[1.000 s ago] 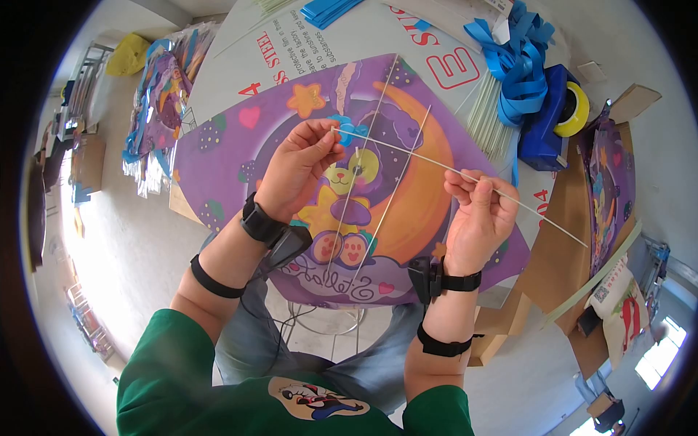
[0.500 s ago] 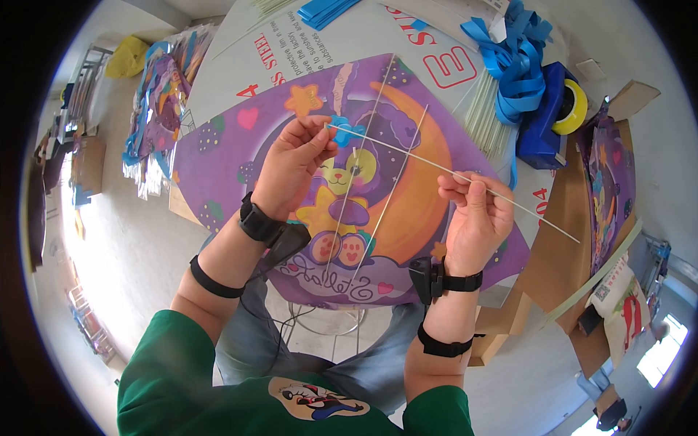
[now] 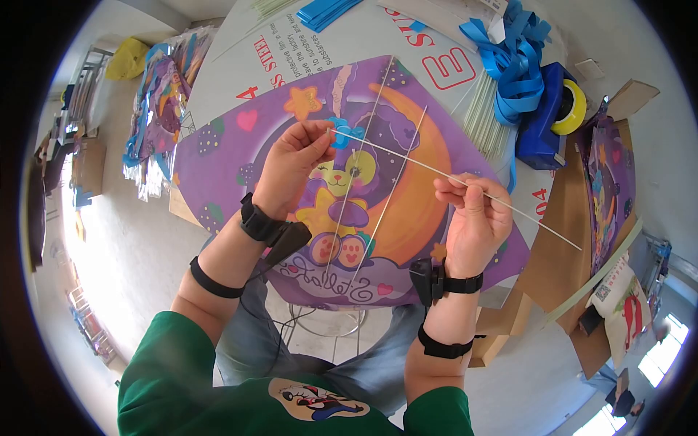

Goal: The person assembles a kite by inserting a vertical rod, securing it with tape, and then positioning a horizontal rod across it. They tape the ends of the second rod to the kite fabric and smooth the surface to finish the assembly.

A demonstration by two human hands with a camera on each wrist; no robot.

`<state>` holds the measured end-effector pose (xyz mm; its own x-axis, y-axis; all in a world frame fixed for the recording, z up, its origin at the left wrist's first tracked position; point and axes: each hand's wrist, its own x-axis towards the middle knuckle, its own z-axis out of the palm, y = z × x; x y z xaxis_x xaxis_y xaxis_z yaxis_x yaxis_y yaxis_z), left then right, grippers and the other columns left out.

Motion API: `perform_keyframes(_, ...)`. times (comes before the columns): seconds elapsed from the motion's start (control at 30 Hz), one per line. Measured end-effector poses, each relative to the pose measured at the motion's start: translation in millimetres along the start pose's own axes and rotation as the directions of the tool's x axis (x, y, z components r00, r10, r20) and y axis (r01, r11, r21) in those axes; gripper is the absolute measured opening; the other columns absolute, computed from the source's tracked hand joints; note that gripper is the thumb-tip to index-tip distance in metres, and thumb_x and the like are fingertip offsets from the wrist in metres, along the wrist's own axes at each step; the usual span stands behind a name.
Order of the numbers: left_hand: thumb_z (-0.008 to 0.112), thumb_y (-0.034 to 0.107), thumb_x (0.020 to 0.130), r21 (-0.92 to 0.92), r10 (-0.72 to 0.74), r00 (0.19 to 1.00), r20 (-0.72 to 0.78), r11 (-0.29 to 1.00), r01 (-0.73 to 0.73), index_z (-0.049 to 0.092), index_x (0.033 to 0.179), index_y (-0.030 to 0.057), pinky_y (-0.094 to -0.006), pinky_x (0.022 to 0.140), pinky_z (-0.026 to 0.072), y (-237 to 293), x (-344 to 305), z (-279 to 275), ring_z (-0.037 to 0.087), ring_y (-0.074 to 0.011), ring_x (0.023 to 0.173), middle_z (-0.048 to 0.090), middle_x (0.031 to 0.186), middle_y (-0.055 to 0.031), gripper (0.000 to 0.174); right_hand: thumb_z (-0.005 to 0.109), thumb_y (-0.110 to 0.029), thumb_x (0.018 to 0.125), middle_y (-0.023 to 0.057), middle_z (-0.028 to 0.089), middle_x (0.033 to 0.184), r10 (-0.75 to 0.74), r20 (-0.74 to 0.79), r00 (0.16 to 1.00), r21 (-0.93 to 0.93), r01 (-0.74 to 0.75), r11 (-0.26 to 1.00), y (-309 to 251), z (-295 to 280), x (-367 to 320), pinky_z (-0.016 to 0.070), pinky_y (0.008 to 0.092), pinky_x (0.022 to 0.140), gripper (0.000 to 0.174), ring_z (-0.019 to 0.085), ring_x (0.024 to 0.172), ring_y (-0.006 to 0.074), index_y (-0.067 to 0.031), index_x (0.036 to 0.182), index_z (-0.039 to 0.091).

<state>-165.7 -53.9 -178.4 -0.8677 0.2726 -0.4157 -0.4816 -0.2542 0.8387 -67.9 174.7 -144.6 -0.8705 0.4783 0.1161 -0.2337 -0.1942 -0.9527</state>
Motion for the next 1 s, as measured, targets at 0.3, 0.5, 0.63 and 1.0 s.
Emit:
perform_keyframes(0.3, 0.058, 0.010, 0.090, -0.009, -0.038, 0.999, 0.023, 0.999, 0.039, 0.057, 0.110, 0.0020, -0.0228, 0.078, 0.0475, -1, 1, -2, 0.057, -0.0079, 0.082, 0.060, 0.091, -0.0011, 0.021, 0.051, -0.010, 0.093, 0.0155, 0.065, 0.087, 0.009, -0.004, 1.000, -0.002, -0.009, 1.000, 0, 0, 0, 0.0558, 0.0313, 0.066, 0.014, 0.067, 0.076, 0.0267, 0.0031, 0.094, 0.056)
perform_keyframes(0.5, 0.056, 0.010, 0.091, -0.105, -0.051, 0.995, 0.081, 0.993, 0.060, 0.056, 0.109, 0.0024, -0.0231, 0.078, 0.0477, 1, 1, -1, 0.057, -0.0091, 0.081, 0.060, 0.092, -0.0017, 0.020, 0.053, -0.011, 0.093, 0.0143, 0.064, 0.084, 0.068, -0.094, 0.993, -0.010, -0.069, 0.998, 3, -2, 1, 0.0555, 0.0306, 0.065, 0.013, 0.067, 0.073, 0.0257, 0.0020, 0.093, 0.055)
perform_keyframes(0.63, 0.054, 0.008, 0.092, -0.104, -0.031, 0.997, 0.066, 0.994, 0.038, 0.055, 0.108, 0.0028, -0.0224, 0.078, 0.0477, 0, 0, 1, 0.058, -0.0100, 0.082, 0.060, 0.093, -0.0027, 0.017, 0.054, -0.011, 0.092, 0.0128, 0.064, 0.081, 0.088, -0.113, 0.990, 0.024, -0.085, 0.996, 5, -4, 2, 0.0544, 0.0304, 0.063, 0.012, 0.066, 0.069, 0.0240, 0.0010, 0.092, 0.055)
perform_keyframes(1.0, 0.055, 0.008, 0.091, -0.430, -0.148, 0.971, 0.190, 0.876, 0.218, 0.056, 0.101, 0.0038, -0.0228, 0.078, 0.0488, 7, 1, -6, 0.058, -0.0100, 0.081, 0.060, 0.092, -0.0023, 0.011, 0.057, -0.010, 0.090, 0.0134, 0.065, 0.082, 0.198, -0.066, 0.978, 0.116, -0.189, 0.975, 5, -10, 5, 0.0537, 0.0305, 0.064, 0.012, 0.066, 0.070, 0.0232, 0.0015, 0.093, 0.060)
